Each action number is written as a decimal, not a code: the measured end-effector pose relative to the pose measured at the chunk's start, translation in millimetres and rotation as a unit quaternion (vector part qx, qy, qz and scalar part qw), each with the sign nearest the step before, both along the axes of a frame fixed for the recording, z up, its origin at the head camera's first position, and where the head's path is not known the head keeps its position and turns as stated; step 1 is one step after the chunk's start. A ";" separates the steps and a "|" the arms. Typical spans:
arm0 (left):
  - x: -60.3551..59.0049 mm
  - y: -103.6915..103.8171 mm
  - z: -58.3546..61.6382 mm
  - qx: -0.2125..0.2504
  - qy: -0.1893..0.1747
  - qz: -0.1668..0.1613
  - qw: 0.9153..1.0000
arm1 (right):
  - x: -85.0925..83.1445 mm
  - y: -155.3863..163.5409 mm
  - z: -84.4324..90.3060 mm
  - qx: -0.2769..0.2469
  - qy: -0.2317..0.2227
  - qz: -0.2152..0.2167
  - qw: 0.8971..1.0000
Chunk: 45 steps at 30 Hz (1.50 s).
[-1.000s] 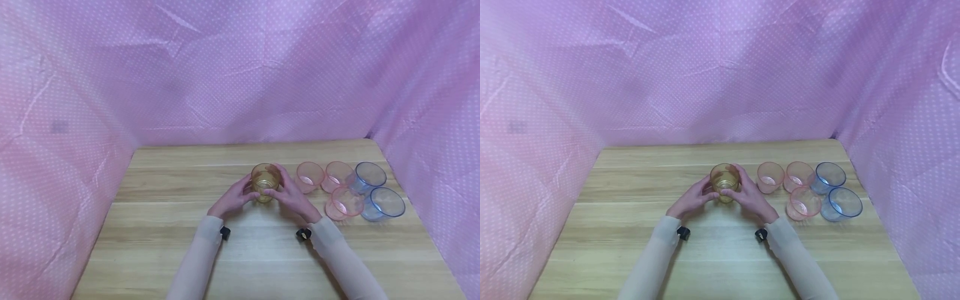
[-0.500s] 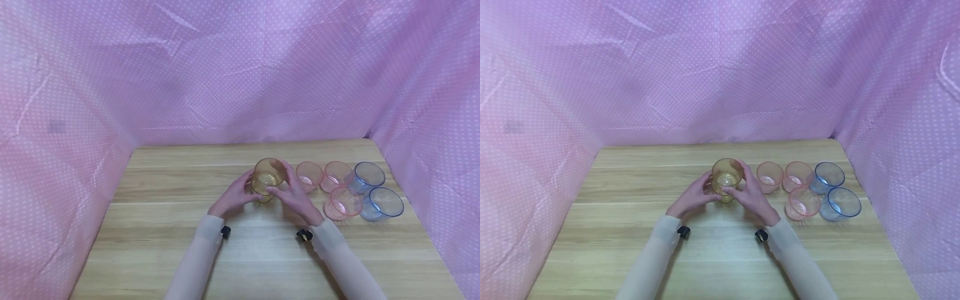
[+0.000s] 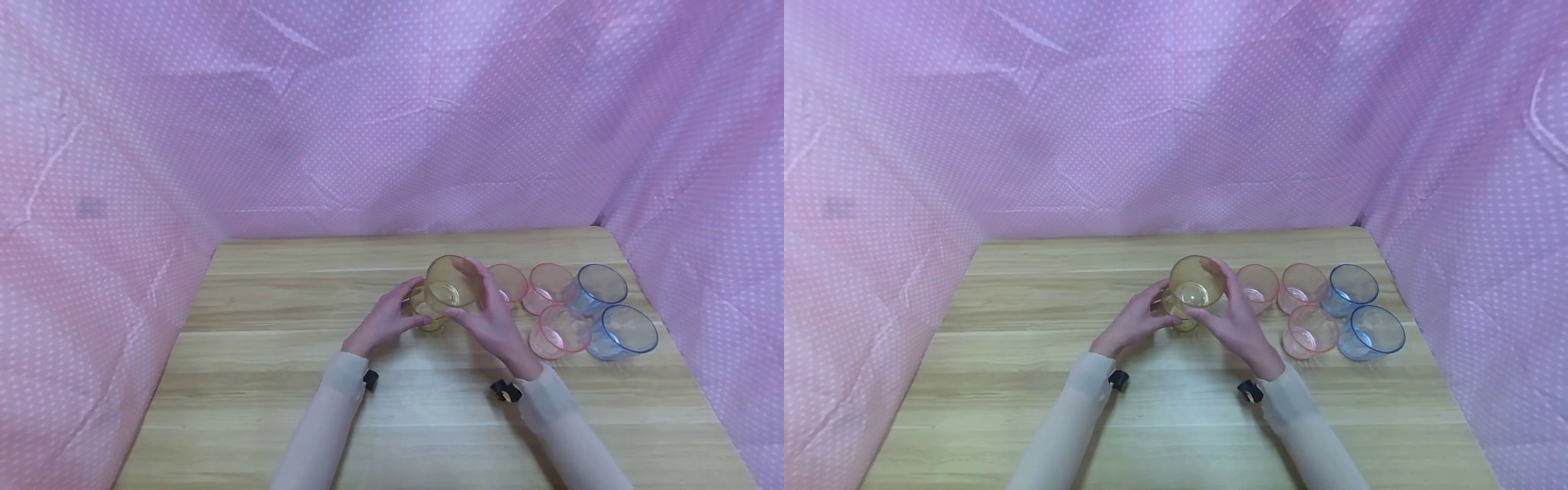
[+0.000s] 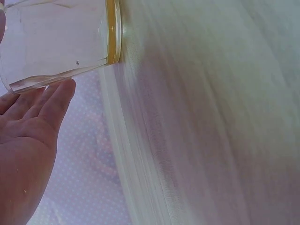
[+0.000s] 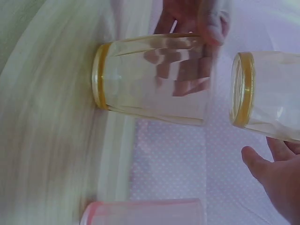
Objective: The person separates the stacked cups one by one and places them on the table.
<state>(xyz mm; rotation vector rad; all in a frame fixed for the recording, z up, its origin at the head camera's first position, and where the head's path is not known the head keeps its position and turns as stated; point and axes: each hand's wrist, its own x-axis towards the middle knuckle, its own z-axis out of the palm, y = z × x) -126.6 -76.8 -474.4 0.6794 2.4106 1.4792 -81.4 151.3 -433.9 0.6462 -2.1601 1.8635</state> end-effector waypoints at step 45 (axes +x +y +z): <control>-0.8 -0.6 -3.9 -0.011 -0.013 0.003 1.000 | 62.3 51.3 -15.7 0.026 -0.038 -0.091 0.995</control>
